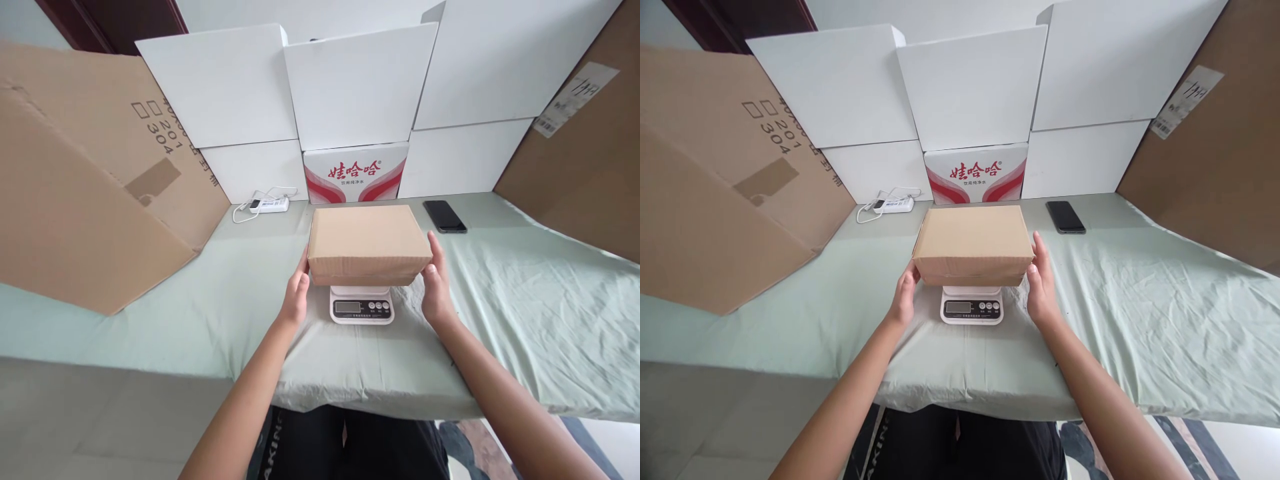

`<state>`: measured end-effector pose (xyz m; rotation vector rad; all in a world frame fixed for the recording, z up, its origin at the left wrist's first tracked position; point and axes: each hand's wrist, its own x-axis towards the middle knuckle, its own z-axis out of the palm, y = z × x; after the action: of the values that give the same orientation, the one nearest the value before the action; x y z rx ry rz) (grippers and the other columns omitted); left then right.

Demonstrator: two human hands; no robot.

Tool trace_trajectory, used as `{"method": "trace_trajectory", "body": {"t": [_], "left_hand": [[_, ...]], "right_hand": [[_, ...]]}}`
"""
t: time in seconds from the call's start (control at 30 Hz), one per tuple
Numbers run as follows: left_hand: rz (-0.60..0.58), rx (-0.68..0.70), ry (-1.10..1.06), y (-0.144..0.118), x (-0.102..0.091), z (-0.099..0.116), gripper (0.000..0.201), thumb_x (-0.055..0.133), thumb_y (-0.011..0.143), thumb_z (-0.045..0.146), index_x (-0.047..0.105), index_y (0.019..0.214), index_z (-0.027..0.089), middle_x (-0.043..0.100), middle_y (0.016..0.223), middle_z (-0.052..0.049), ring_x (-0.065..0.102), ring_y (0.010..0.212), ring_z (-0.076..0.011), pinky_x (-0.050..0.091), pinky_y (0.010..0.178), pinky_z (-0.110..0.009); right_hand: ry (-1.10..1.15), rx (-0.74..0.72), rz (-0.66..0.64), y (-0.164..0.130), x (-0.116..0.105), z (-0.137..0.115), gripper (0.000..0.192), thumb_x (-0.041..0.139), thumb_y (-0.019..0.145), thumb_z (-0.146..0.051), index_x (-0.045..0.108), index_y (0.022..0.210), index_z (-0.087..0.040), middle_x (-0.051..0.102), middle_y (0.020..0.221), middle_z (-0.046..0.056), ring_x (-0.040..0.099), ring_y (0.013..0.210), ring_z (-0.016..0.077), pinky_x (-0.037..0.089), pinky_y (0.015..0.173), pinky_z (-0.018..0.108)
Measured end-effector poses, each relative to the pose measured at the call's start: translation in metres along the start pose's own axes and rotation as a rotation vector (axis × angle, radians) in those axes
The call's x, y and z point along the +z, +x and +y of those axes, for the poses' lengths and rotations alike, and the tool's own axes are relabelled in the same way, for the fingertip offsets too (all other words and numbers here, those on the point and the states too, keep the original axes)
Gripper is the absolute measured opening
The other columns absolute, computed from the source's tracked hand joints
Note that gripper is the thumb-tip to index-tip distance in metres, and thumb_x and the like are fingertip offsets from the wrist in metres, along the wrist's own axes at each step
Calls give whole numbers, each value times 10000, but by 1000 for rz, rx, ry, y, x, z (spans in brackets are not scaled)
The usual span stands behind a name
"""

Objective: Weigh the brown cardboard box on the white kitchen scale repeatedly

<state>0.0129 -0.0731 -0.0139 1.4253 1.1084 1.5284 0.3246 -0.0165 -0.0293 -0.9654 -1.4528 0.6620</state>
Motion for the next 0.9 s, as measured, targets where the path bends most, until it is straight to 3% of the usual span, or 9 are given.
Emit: {"method": "trace_trajectory", "body": {"t": [0.17,0.33,0.43,0.5,0.57,0.63,0.73,0.9], "left_hand": [[-67,27,-22,-2,7,-1,828,467,1043,875,687,1577,281,704,1651,-136,500,1680,-414,421,1376,-557],[-65,80,-5,1,8,6,796,485,1053,849,711,1545,266,726,1614,-151,534,1653,-413,431,1365,-555],[-22,143,-38,15,5,21,797,521,1035,856,728,1516,255,726,1613,-155,562,1632,-412,459,1344,-541],[6,168,-94,33,3,29,819,526,1013,888,745,1485,256,735,1602,-149,586,1614,-410,486,1323,-532],[31,173,-147,58,6,30,833,534,989,917,760,1451,262,750,1583,-140,595,1609,-402,497,1315,-523],[76,155,-185,84,12,23,840,561,963,935,771,1420,263,763,1563,-137,592,1614,-395,500,1313,-516],[169,86,-244,115,22,0,888,574,916,975,783,1375,244,775,1539,-157,601,1605,-406,523,1294,-533],[239,-55,-291,127,23,-36,706,539,1037,831,793,1345,248,785,1536,-139,593,1624,-364,530,1302,-509]], "right_hand": [[-44,-21,7,-2,8,-3,769,434,1097,-777,453,1759,-385,484,1846,58,397,1751,388,226,1477,681],[-46,-10,32,-1,14,-17,821,459,1073,-795,412,1771,-365,477,1842,72,390,1748,417,237,1470,714],[-44,-73,28,18,7,-27,772,493,1073,-750,370,1761,-423,436,1849,56,446,1701,447,374,1399,765],[-51,-143,19,42,2,-30,728,496,1074,-726,351,1744,-482,436,1831,34,496,1659,449,487,1325,761],[-72,-213,19,69,4,-27,704,487,1076,-711,335,1738,-521,421,1830,8,489,1664,436,519,1305,742],[-63,-245,41,93,14,-20,716,496,1071,-703,339,1741,-505,408,1841,3,432,1705,420,466,1347,740],[42,-162,47,112,40,-1,721,462,1073,-709,389,1731,-424,452,1822,47,423,1713,395,407,1387,718],[144,-15,65,104,70,32,746,496,1046,-741,441,1699,-385,509,1774,70,461,1686,370,358,1421,668]]}}
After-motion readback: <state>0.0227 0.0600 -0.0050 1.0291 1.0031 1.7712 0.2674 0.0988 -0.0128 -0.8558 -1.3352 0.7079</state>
